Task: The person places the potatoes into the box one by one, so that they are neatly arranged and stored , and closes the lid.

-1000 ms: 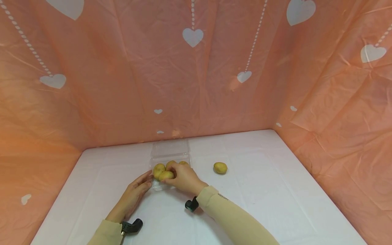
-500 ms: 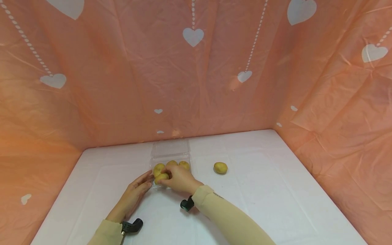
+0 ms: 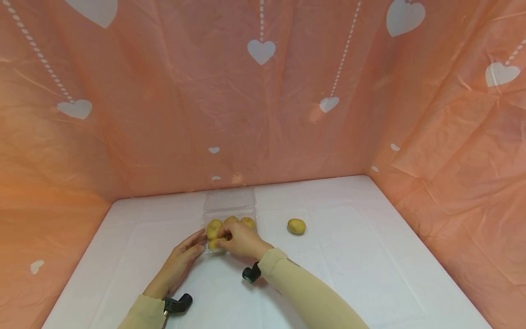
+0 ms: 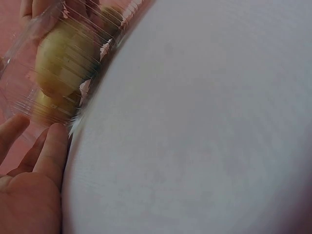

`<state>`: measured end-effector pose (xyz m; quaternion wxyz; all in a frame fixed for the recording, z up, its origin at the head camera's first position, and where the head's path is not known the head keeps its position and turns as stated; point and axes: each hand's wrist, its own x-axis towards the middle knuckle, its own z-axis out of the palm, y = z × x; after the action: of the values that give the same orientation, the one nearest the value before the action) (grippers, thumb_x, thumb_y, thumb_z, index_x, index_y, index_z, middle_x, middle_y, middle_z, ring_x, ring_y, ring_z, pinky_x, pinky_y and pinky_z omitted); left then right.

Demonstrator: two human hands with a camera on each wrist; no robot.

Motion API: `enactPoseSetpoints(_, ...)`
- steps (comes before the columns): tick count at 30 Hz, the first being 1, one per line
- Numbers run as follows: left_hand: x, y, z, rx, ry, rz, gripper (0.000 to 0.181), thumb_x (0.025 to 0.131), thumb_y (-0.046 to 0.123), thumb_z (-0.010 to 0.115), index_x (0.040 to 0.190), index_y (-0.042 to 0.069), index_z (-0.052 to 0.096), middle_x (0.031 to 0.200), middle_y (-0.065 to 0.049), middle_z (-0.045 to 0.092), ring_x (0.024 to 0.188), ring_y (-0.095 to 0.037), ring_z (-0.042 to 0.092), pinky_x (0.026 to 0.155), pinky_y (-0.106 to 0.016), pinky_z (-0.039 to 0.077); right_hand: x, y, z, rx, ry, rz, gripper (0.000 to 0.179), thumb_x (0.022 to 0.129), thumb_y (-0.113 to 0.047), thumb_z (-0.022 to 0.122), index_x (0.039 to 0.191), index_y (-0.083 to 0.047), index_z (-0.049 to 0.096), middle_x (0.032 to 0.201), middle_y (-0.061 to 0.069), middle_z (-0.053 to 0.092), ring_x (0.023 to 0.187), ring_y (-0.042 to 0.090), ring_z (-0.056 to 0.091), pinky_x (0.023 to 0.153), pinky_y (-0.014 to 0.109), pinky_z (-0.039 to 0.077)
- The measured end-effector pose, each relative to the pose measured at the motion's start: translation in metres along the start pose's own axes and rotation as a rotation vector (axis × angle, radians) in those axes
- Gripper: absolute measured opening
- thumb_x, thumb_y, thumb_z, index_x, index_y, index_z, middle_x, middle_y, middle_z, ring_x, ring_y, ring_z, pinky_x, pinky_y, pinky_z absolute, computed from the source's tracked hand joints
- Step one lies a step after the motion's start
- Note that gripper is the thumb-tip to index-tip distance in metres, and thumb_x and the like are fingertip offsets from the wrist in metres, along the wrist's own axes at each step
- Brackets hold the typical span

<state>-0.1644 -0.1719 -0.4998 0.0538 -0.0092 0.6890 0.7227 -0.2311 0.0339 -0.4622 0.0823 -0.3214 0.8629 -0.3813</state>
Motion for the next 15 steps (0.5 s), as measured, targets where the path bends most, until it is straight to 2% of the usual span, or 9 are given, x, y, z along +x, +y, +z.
enactPoseSetpoints(4,0.0,0.001,-0.001,0.011,0.001,-0.003,0.055,0.094,0.013,0.059,0.146,0.007,0.041,0.149,-0.017,0.038,0.137,-0.029,0.035,0.11,-0.047,0.028,0.001,0.0,0.0,-0.008,0.003,0.01,0.009,0.088,-0.028,0.072,0.091,-0.02,0.073,0.083,-0.017,0.064,0.076,0.003,0.057,0.066,0.021,0.049)
enactPoseSetpoints(9,-0.001,0.0,-0.002,0.021,0.005,0.0,0.056,0.093,0.013,0.059,0.146,0.007,0.041,0.149,-0.017,0.038,0.137,-0.03,0.034,0.11,-0.047,0.028,-0.004,-0.003,-0.002,-0.004,0.047,-0.017,0.015,0.091,-0.029,0.068,0.098,-0.018,0.074,0.087,-0.016,0.066,0.082,0.001,0.059,0.074,0.021,0.05)
enactPoseSetpoints(12,-0.002,0.0,-0.001,0.02,0.013,-0.003,0.056,0.093,0.013,0.059,0.146,0.006,0.041,0.149,-0.016,0.039,0.137,-0.029,0.035,0.11,-0.047,0.029,-0.01,-0.004,-0.01,0.042,0.119,-0.041,0.021,0.092,-0.028,0.067,0.106,-0.013,0.072,0.096,-0.01,0.068,0.087,0.003,0.06,0.079,0.026,0.052)
enactPoseSetpoints(15,-0.002,0.0,0.001,0.019,0.013,0.002,0.057,0.093,0.012,0.059,0.146,0.006,0.041,0.148,-0.017,0.039,0.137,-0.03,0.035,0.109,-0.047,0.029,-0.019,0.0,-0.024,0.075,0.229,-0.055,0.026,0.092,-0.028,0.068,0.111,-0.01,0.07,0.103,-0.003,0.069,0.09,0.008,0.062,0.082,0.033,0.053)
